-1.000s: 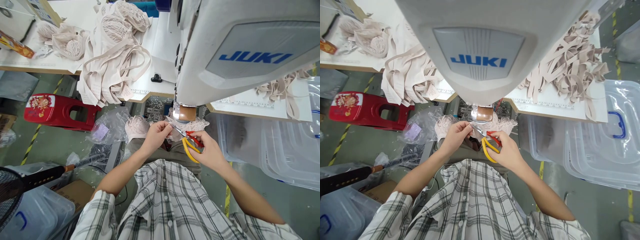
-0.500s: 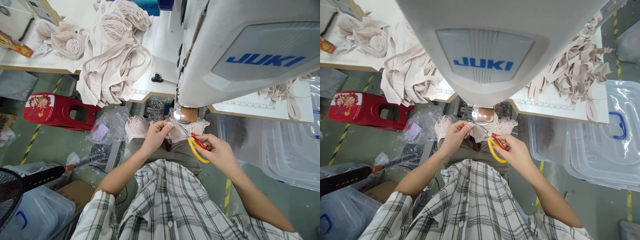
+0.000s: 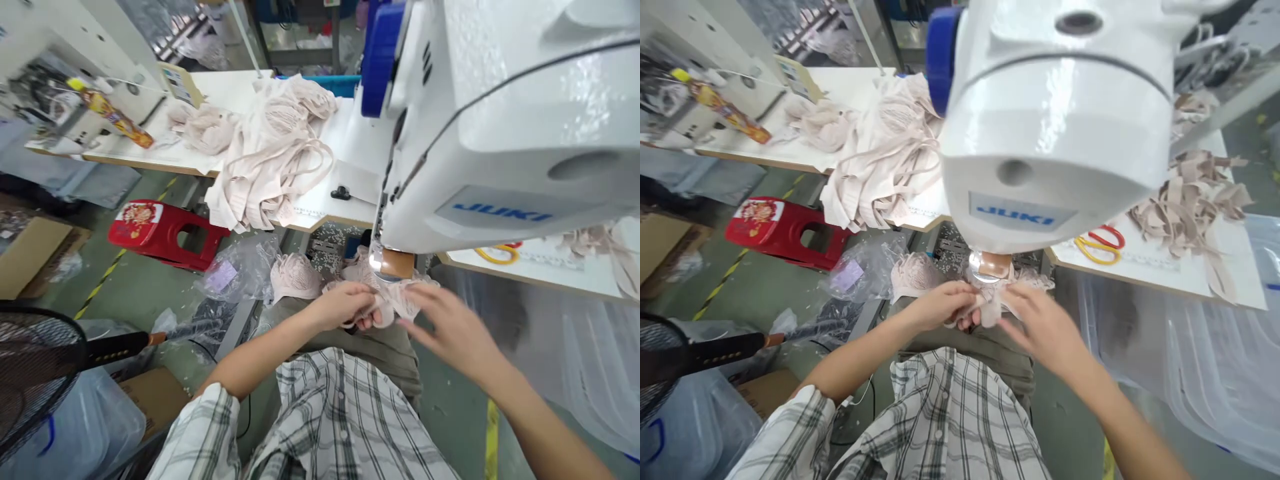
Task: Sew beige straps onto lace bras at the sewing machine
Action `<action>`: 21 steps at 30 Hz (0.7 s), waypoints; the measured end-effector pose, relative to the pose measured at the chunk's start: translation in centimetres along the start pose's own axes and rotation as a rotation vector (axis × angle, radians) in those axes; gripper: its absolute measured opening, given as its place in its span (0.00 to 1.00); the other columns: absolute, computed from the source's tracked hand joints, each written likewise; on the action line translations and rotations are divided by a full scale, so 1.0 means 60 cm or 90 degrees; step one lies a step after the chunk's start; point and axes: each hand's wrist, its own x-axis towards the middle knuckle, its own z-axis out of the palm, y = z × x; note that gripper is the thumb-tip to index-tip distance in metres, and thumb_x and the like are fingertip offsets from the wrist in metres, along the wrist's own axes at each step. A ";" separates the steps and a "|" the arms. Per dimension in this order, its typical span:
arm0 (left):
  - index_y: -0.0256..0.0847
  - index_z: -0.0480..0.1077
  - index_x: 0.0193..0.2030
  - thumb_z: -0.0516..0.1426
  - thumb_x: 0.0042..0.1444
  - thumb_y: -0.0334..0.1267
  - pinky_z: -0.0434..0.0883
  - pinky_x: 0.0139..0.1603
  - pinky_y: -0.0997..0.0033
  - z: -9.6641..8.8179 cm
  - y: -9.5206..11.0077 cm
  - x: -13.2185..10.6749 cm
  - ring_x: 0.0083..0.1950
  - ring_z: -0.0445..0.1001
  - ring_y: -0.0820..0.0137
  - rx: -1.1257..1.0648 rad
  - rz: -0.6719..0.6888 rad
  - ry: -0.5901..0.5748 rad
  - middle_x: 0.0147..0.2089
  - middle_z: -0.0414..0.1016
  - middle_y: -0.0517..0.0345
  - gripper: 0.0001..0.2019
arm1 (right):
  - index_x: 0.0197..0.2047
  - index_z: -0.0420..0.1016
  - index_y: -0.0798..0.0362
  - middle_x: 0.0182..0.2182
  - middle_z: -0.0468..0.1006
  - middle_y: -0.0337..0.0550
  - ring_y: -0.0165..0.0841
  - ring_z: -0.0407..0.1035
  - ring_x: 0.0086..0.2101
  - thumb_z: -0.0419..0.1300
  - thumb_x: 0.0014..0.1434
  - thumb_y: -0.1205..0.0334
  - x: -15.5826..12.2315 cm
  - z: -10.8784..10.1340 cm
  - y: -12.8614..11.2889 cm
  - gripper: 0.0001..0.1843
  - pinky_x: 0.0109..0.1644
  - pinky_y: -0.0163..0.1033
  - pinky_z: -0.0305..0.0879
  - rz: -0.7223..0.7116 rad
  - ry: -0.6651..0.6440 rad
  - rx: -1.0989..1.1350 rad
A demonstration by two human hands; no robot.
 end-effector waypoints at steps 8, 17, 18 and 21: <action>0.37 0.73 0.46 0.54 0.63 0.47 0.71 0.46 0.60 0.006 -0.074 0.004 0.41 0.74 0.63 0.352 0.336 0.388 0.39 0.77 0.48 0.16 | 0.30 0.74 0.49 0.21 0.78 0.42 0.35 0.70 0.21 0.59 0.62 0.48 -0.009 0.028 0.025 0.16 0.22 0.38 0.59 0.366 0.052 0.166; 0.49 0.41 0.76 0.51 0.45 0.80 0.71 0.59 0.50 0.097 -0.148 0.025 0.67 0.68 0.47 -0.196 0.247 0.043 0.72 0.59 0.40 0.58 | 0.33 0.73 0.49 0.23 0.73 0.35 0.29 0.65 0.23 0.71 0.45 0.43 0.008 0.018 -0.075 0.22 0.25 0.35 0.65 0.739 0.067 1.069; 0.47 0.41 0.76 0.50 0.43 0.82 0.69 0.63 0.48 0.094 -0.142 0.013 0.72 0.61 0.46 -0.096 0.315 0.075 0.75 0.54 0.40 0.61 | 0.35 0.74 0.49 0.25 0.73 0.36 0.30 0.66 0.24 0.70 0.48 0.42 0.011 0.010 -0.082 0.21 0.27 0.35 0.66 0.717 0.048 1.081; 0.44 0.40 0.77 0.48 0.46 0.82 0.60 0.70 0.41 0.068 -0.116 -0.015 0.77 0.48 0.42 0.288 0.551 0.142 0.76 0.49 0.36 0.60 | 0.37 0.75 0.49 0.30 0.76 0.39 0.32 0.69 0.30 0.64 0.56 0.42 0.025 -0.012 -0.075 0.18 0.33 0.38 0.68 0.589 0.033 0.961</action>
